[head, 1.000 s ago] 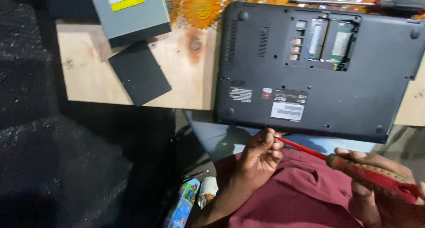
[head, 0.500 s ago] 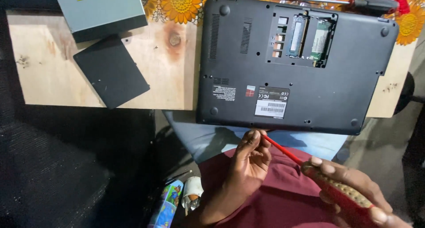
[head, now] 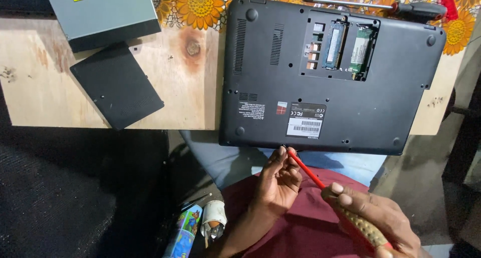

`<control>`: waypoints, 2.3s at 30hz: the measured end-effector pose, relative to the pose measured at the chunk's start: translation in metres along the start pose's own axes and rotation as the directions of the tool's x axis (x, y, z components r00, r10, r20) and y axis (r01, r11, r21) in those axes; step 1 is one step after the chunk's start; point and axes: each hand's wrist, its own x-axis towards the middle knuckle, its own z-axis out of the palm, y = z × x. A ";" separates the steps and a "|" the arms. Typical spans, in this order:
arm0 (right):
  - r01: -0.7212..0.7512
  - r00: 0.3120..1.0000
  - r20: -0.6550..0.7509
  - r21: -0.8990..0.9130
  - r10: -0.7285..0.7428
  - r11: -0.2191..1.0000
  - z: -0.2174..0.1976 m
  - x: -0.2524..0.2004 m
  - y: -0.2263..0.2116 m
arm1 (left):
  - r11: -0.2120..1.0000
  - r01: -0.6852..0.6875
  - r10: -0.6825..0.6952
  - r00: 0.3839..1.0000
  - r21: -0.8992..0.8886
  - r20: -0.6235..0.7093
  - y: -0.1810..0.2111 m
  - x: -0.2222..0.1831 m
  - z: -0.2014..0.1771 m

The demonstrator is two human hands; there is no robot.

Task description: Disassembling and reassembling laptop components, including the optical drive and access panels, using a screwdriver.

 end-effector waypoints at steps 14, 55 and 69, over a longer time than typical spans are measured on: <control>0.058 0.996 0.080 -0.122 -0.049 0.991 0.004 0.018 -0.027 | 0.998 0.041 -0.031 0.983 -0.053 0.181 0.001 0.005 -0.021; 0.455 0.888 0.065 -0.253 -0.455 0.853 0.010 0.048 -0.034 | 0.395 -0.562 0.534 0.784 0.726 0.316 0.024 -0.043 0.029; 0.598 0.801 0.146 -0.233 -0.580 0.767 -0.002 0.089 -0.063 | 0.412 -0.589 0.556 0.767 0.695 0.320 0.032 -0.006 0.024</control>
